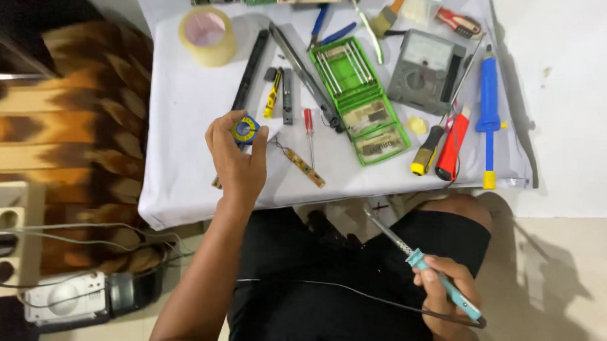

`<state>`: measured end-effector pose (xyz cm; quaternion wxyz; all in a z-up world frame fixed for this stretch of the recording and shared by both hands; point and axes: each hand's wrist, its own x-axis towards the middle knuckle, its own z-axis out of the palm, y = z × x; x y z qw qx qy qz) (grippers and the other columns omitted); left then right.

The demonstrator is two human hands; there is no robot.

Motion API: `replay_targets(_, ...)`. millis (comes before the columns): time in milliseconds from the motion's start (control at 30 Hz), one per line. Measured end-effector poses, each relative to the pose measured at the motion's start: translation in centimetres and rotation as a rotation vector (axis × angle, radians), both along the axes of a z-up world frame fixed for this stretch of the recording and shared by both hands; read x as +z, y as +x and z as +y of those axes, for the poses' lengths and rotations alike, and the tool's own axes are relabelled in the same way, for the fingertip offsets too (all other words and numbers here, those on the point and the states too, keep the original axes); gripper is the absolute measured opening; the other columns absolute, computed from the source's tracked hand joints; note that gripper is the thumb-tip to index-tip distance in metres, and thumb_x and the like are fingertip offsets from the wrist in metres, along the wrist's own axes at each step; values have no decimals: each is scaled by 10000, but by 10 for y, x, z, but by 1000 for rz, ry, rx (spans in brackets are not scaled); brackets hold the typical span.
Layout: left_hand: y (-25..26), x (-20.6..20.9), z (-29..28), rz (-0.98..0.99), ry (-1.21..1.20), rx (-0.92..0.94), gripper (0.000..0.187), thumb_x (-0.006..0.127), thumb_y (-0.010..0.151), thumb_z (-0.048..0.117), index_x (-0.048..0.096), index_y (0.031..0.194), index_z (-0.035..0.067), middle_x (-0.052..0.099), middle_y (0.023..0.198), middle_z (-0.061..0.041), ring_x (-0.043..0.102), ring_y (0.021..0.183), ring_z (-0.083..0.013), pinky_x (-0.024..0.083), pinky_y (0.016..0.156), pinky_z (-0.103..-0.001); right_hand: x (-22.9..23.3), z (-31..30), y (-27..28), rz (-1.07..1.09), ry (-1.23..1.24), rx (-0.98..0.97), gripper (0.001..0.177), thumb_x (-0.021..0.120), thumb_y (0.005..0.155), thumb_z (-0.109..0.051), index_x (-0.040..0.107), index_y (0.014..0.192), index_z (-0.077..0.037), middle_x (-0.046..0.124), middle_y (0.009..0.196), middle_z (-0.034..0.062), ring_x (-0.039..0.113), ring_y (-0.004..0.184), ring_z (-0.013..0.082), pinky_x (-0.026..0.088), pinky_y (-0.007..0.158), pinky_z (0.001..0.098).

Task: Soldering wires and components onto a circuit board and using pliers for adjustments

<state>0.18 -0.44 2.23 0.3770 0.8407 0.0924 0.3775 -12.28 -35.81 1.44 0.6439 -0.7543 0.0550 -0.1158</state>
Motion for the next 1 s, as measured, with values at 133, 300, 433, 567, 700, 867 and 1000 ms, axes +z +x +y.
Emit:
replay_targets(133,31,-15,22,121,46,-46,388,739,943,190,568,1242,9,615,1192,-123,500,1166,-363,441,1006,-455,-3,-2,-2,-138,-21,38,166,624,971,-129,665,1038,18,662,800,156,637,676,166,546,663,257)
replay_targets(300,48,-44,33,164,271,21,593,844,764,193,596,1279,36,663,1165,-124,588,1145,-370,420,1055,-483,23,11,-21,-161,-18,-60,188,603,956,-101,679,1044,47,689,881,213,649,693,205,569,673,271)
replay_targets(433,19,4,8,7,349,-10,404,773,913,142,601,1258,21,554,1341,-231,513,1256,-428,388,1128,-553,-2,-13,-10,-550,-42,166,243,520,1048,-192,592,1210,-27,608,792,88,620,665,126,636,866,397)
replay_targets(567,2,4,0,55,369,-514,370,578,837,-53,649,1195,15,670,1216,-176,610,1137,-386,460,1029,-490,0,-4,-8,53,-102,160,183,669,926,-161,765,988,-19,732,792,111,691,637,153,575,611,279)
replay_targets(700,-11,-6,-11,309,650,-615,445,551,834,78,691,1252,140,699,1263,-40,588,1234,-265,417,997,-434,9,12,-13,-302,235,30,186,587,1058,-138,663,1146,7,599,831,137,597,719,175,632,896,364)
replay_targets(867,-23,-8,-15,242,596,-623,273,552,942,159,710,1163,181,670,1093,-5,604,1080,-241,378,960,-437,-25,-3,-4,-215,229,59,264,589,972,-144,599,1173,28,622,999,279,621,680,245,562,728,384)
replay_targets(1000,-28,12,-19,37,448,-647,258,459,1052,43,648,1218,102,608,1123,-87,606,1128,-289,385,1111,-500,23,30,26,-560,-111,112,197,561,1055,-183,624,1172,-37,669,884,227,695,784,277,714,819,421)
